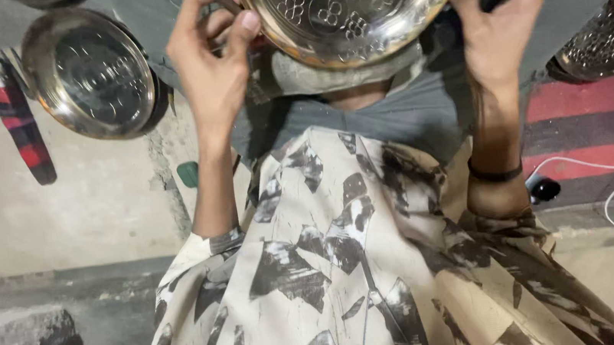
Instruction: The person sits on the floor and uses a small hammer to tap the surface of a decorative metal plate resting on a cloth pad. They repeatedly tap different areas of the plate, occasionally lifting and repositioning it to access new sections.
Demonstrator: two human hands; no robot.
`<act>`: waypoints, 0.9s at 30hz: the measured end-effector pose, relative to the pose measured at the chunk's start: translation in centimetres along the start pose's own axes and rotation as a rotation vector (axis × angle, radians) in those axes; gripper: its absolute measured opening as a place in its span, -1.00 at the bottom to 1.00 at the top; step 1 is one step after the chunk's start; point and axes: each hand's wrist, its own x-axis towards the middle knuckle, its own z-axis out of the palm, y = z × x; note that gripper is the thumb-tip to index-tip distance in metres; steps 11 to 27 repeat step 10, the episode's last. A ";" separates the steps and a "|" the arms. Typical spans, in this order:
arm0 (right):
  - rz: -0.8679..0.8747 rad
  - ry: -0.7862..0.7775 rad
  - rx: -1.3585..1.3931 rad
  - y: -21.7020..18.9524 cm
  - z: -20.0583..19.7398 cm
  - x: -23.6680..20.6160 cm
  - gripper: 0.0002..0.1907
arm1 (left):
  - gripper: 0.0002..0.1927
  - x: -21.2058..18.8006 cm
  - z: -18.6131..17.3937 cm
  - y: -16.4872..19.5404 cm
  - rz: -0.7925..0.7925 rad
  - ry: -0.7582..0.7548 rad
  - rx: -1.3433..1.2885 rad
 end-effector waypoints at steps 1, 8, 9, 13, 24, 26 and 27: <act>-0.030 -0.011 0.021 -0.2 0.3 0.5 0.01 | -0.77 0.8 0.4 0.0 0.002 0.003 0.020; -0.213 0.060 -0.211 -1.3 1.7 2.4 0.00 | -0.77 1.8 0.5 0.1 0.153 0.098 0.119; -0.271 0.057 -0.257 -1.2 1.5 2.9 -0.03 | -0.77 2.4 0.3 0.3 0.202 0.118 0.108; -0.330 0.056 -0.303 -1.1 1.4 3.5 -0.07 | -0.77 2.9 0.3 0.6 0.251 0.138 0.096; -0.330 0.056 -0.303 -1.1 1.4 3.5 -0.07 | -0.77 2.9 0.3 0.6 0.251 0.138 0.096; -0.330 0.056 -0.303 -1.1 1.4 3.5 -0.07 | -0.77 2.9 0.3 0.6 0.251 0.138 0.096; -0.330 0.056 -0.303 -1.1 1.4 3.5 -0.07 | -0.77 2.9 0.3 0.6 0.251 0.138 0.096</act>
